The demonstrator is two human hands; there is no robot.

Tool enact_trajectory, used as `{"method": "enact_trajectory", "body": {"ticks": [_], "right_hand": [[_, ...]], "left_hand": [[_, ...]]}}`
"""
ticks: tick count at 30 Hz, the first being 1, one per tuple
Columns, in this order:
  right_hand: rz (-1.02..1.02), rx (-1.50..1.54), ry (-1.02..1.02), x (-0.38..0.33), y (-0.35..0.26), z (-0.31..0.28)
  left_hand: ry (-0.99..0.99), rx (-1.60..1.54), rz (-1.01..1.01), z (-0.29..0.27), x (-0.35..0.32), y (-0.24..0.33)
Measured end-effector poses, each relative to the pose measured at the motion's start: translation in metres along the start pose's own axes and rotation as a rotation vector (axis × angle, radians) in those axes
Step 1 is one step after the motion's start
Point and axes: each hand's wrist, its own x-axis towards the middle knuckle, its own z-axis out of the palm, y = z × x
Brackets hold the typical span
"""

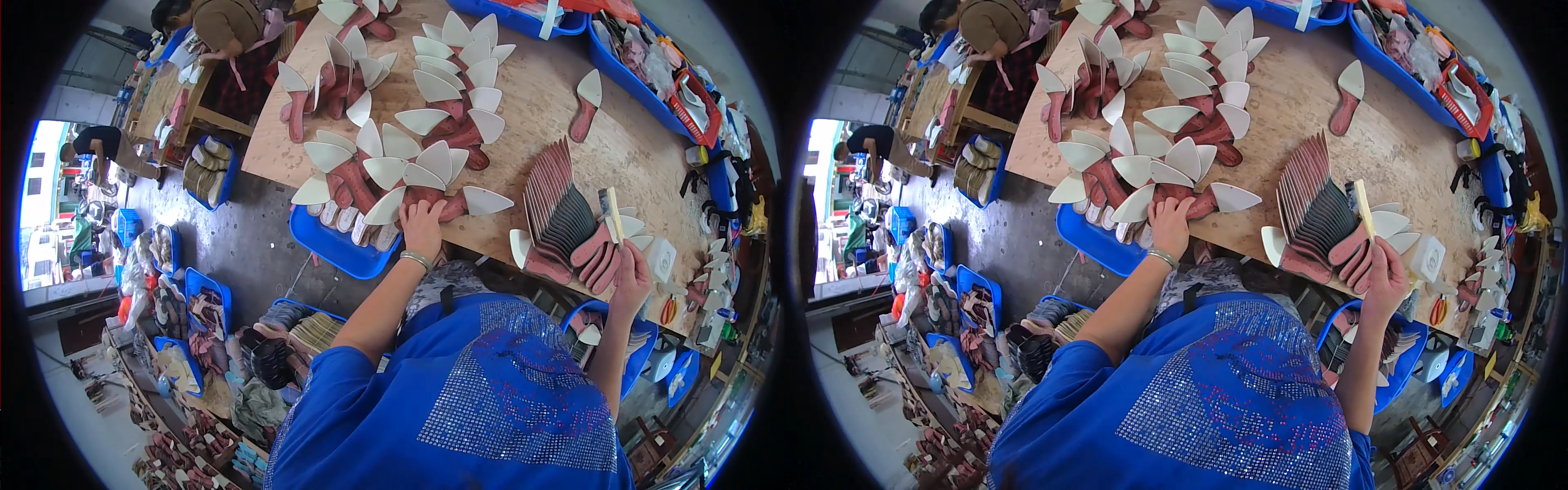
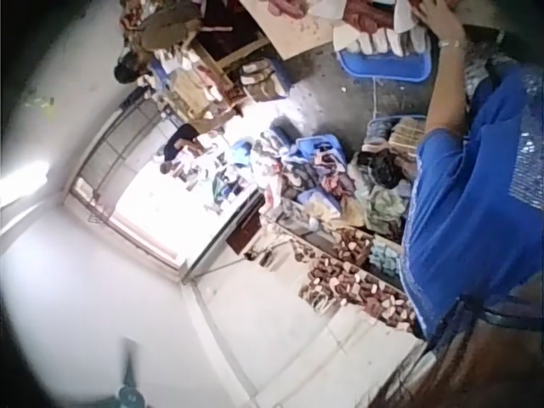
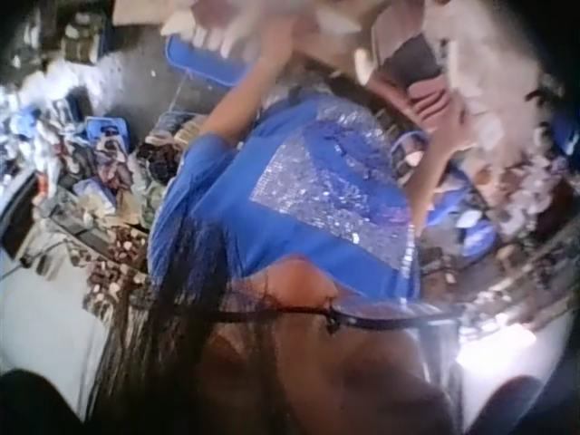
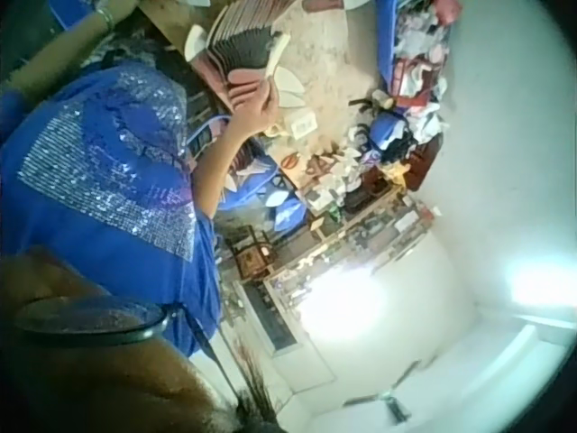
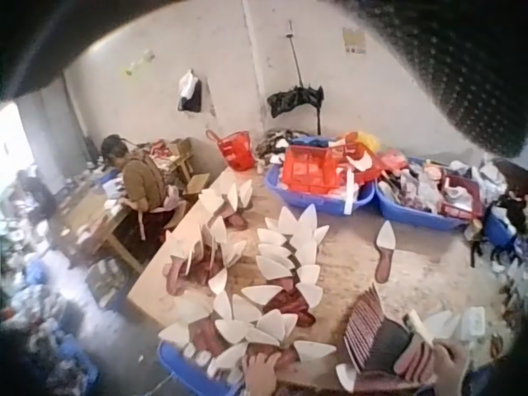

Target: The person applies glue to the edges of white shoe sole pieces using a brush and then presses them onto red insole components. The person handles the parts one at a time, dipping the brush into a glue container and assembling the shoe parts on a wooden workbench.

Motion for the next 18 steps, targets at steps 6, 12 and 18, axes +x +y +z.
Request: {"method": "enact_trajectory", "body": {"ticks": [6,12,18], "right_hand": [[0.049,0.032,-0.033,0.003,0.005,-0.009],[0.080,0.048,-0.043,0.005,0.004,-0.018],[0.060,0.075,-0.061,0.011,0.006,-0.025]], "left_hand": [[0.031,0.049,0.006,0.007,-0.001,-0.001],[0.044,0.049,-0.033,0.011,-0.001,0.007],[0.036,0.082,-0.062,0.017,-0.004,0.010]]}}
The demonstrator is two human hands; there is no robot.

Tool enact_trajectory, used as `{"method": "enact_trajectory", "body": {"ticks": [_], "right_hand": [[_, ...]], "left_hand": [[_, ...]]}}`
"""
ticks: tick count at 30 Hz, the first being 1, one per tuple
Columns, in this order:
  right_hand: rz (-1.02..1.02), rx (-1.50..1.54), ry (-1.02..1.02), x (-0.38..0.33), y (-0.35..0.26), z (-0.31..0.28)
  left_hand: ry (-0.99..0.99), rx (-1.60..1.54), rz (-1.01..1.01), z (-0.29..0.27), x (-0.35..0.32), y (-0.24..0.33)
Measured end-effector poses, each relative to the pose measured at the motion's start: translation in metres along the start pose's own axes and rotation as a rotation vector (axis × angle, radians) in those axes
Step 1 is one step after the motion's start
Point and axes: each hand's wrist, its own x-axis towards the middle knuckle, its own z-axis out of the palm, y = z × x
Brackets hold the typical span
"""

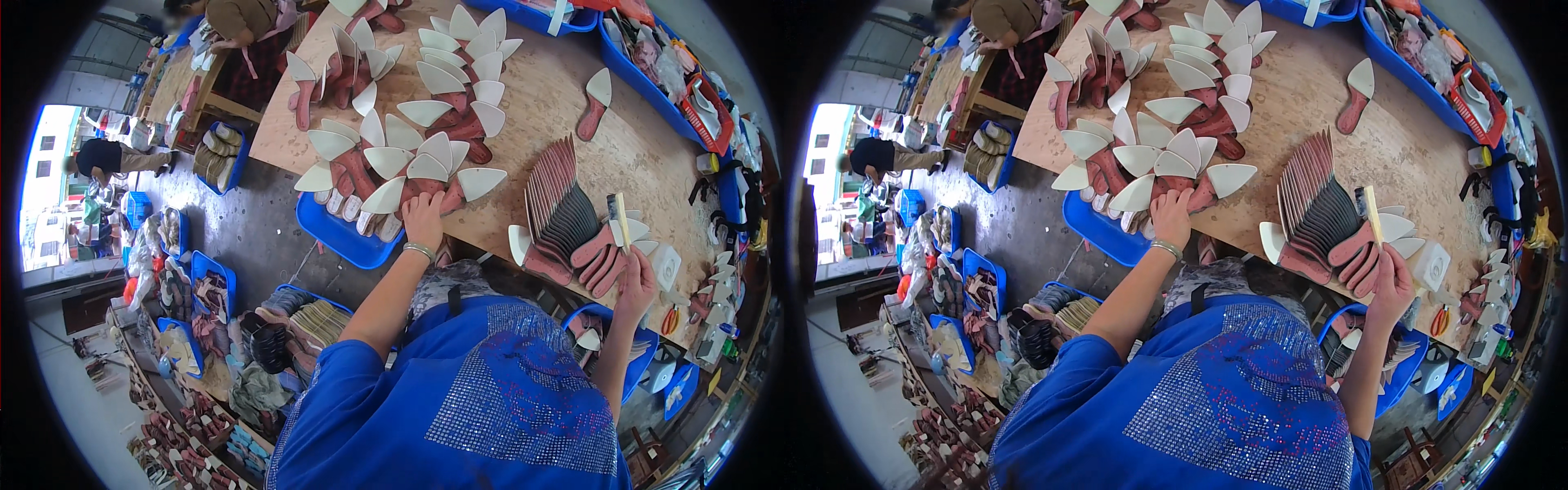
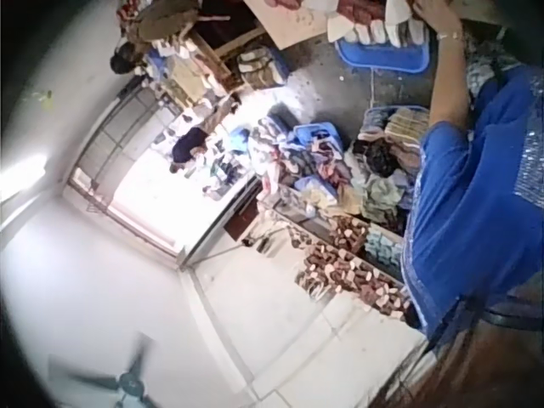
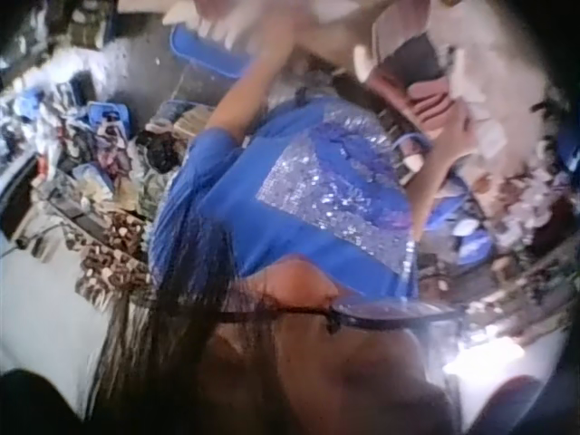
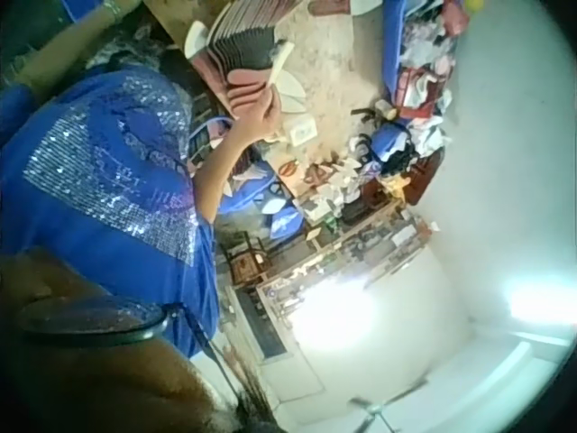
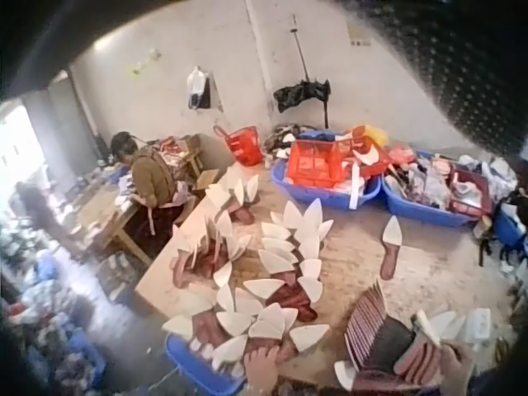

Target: The person applies glue to the edges of white shoe sole pieces using a brush and then presses them onto red insole components. The person handles the parts one at a time, dipping the brush into a glue container and assembling the shoe parts on a wooden workbench.

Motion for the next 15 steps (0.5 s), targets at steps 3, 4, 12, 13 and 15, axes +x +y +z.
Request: {"method": "enact_trajectory", "body": {"ticks": [3,4,12,13,15], "right_hand": [[-0.004,-0.014,0.011,0.004,0.000,-0.003],[0.000,-0.020,0.021,0.005,0.000,-0.003],[0.002,-0.007,-0.012,0.010,0.009,-0.018],[0.006,-0.004,-0.012,0.010,0.010,-0.019],[-0.003,-0.013,-0.011,0.009,0.007,-0.019]], "left_hand": [[-0.018,0.009,0.010,0.000,-0.002,0.002],[-0.026,0.012,0.015,0.000,-0.002,0.002],[-0.047,0.038,0.001,0.006,-0.007,0.005],[-0.045,0.040,0.003,0.006,-0.008,0.005],[-0.047,0.042,0.000,0.005,-0.008,0.007]]}}
